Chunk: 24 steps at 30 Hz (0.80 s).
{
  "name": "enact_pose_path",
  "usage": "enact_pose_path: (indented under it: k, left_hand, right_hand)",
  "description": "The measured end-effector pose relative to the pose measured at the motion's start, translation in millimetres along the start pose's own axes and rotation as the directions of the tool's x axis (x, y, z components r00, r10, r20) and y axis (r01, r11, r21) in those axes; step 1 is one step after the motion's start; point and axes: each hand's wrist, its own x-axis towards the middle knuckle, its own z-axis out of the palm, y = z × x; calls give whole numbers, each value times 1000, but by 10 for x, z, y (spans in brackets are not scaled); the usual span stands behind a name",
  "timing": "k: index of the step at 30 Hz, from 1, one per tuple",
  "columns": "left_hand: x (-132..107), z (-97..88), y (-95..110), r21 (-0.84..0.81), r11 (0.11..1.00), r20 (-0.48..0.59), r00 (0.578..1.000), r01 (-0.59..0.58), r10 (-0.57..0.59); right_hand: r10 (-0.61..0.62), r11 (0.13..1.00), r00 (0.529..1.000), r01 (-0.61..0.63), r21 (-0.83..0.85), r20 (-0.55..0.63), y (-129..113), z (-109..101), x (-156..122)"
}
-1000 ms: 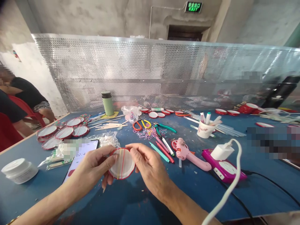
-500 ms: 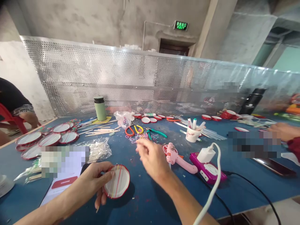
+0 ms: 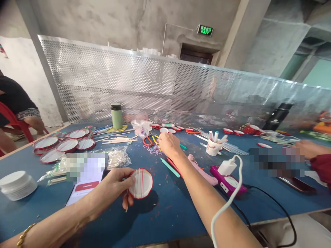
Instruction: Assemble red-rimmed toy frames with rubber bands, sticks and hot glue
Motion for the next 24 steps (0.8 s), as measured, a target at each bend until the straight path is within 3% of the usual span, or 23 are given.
enact_pose_path:
  k: [8, 15, 24]
  left_hand:
    - [6, 4, 0, 4, 1000, 10, 1000, 19, -19]
    - [13, 6, -5, 11, 1000, 15, 999, 29, -29]
    - [5, 19, -19, 1, 1000, 34, 999, 30, -30]
  right_hand:
    - [85, 996, 996, -86, -31, -7, 65, 15, -24]
    - [148, 985, 985, -154, -74, -86, 232, -60, -54]
    - [154, 982, 987, -158, -104, -43, 315, 29, 9]
